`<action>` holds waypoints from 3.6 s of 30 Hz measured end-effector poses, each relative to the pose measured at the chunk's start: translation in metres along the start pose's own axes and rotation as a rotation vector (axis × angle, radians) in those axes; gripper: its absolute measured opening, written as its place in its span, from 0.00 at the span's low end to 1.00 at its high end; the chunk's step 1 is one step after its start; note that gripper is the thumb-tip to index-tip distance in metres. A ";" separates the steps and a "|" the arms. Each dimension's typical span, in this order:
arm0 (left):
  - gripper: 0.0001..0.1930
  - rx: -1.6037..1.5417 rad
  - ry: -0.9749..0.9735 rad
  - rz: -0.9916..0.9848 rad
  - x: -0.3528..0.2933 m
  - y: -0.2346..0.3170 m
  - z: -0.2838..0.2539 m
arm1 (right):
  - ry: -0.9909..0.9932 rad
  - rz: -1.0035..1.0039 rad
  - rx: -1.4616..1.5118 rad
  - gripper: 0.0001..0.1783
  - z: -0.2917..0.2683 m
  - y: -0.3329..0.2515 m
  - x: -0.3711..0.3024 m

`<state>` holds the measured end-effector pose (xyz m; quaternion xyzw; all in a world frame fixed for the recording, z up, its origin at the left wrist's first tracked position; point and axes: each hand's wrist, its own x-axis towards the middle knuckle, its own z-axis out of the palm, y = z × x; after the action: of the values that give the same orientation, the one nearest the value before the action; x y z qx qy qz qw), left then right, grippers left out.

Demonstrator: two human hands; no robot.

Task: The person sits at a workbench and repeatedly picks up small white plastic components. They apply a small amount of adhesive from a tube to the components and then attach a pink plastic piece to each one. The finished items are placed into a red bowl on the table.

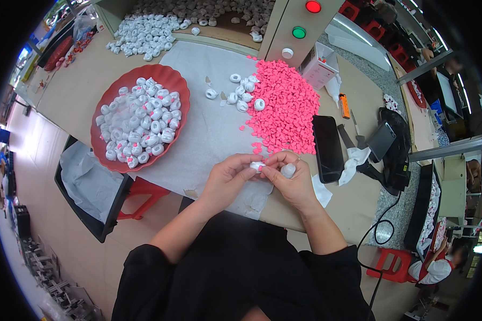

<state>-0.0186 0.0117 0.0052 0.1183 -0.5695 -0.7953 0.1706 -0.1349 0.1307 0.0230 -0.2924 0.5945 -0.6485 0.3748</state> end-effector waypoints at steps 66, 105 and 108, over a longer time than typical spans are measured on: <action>0.09 -0.250 0.116 -0.179 0.009 0.006 0.005 | 0.163 -0.307 -0.401 0.04 0.012 0.014 -0.001; 0.18 1.327 0.231 0.582 0.106 0.029 -0.014 | 0.249 0.021 0.342 0.12 -0.016 -0.022 -0.003; 0.16 1.342 0.146 0.574 0.118 0.019 -0.018 | 0.192 0.050 0.517 0.15 -0.023 -0.023 -0.003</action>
<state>-0.1171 -0.0575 0.0183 0.0963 -0.9298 -0.1894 0.3006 -0.1555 0.1466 0.0428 -0.1094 0.4491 -0.7941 0.3946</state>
